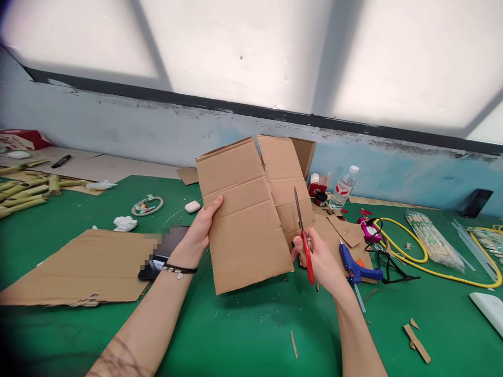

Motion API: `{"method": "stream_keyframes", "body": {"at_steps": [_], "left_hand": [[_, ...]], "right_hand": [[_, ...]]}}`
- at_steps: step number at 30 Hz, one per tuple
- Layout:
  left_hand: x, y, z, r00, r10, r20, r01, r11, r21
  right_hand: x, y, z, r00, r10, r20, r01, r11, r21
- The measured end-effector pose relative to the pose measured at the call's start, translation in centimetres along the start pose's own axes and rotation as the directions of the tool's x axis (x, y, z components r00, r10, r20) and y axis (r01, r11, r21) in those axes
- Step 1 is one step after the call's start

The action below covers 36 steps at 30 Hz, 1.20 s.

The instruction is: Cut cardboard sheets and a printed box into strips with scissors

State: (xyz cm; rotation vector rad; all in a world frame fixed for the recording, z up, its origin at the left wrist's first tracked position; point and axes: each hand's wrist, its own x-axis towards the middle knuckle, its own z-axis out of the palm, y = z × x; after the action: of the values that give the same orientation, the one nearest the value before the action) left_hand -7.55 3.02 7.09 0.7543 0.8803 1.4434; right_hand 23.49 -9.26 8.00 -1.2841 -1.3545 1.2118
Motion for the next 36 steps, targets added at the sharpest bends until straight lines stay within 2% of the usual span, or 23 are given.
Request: {"method": "stream_keyframes", "body": {"at_steps": [5, 10, 13, 16, 19, 26, 30, 34, 36], "left_hand": [[0.2, 0.1, -0.4, 1.000, 0.030, -0.001, -0.030, 1.000, 0.008], [0.2, 0.2, -0.7, 0.999, 0.000, 0.032, -0.001, 1.000, 0.024], [0.1, 0.3, -0.7, 0.999, 0.030, 0.038, -0.030, 0.999, 0.013], [0.3, 0.4, -0.9, 0.996, 0.089, -0.001, -0.089, 0.996, -0.024], [0.6, 0.6, -1.2, 0.996, 0.091, -0.024, -0.092, 0.995, -0.037], [0.1, 0.7, -1.2, 0.997, 0.066, 0.041, -0.066, 0.998, -0.004], [-0.4, 0.8, -0.9, 0.998, 0.039, 0.051, -0.041, 0.998, 0.041], [-0.8, 0.9, -0.4, 0.998, 0.000, 0.064, -0.005, 0.997, 0.081], [-1.1, 0.9, -0.1, 0.997, -0.004, 0.079, -0.003, 0.996, 0.085]], "right_hand": [[-0.8, -1.4, -0.2, 0.991, -0.033, 0.131, 0.050, 0.990, -0.129], [-0.6, -1.5, -0.4, 0.975, 0.039, 0.217, -0.001, 0.985, -0.173], [-0.5, -1.2, -0.6, 0.963, 0.063, 0.264, -0.015, 0.984, -0.178], [-0.5, -0.6, -1.0, 0.956, 0.021, 0.292, 0.027, 0.987, -0.161], [-0.8, -0.1, -1.4, 0.949, -0.043, 0.313, 0.090, 0.987, -0.137], [-1.3, 0.2, -1.6, 0.910, -0.088, 0.405, 0.165, 0.973, -0.161], [-1.2, -0.2, -0.7, 0.924, -0.042, 0.381, 0.081, 0.993, -0.088], [-0.7, -0.1, -0.1, 0.941, 0.057, 0.333, -0.102, 0.988, 0.120], [-0.4, 0.2, -0.2, 0.940, 0.073, 0.332, -0.148, 0.967, 0.206]]}}
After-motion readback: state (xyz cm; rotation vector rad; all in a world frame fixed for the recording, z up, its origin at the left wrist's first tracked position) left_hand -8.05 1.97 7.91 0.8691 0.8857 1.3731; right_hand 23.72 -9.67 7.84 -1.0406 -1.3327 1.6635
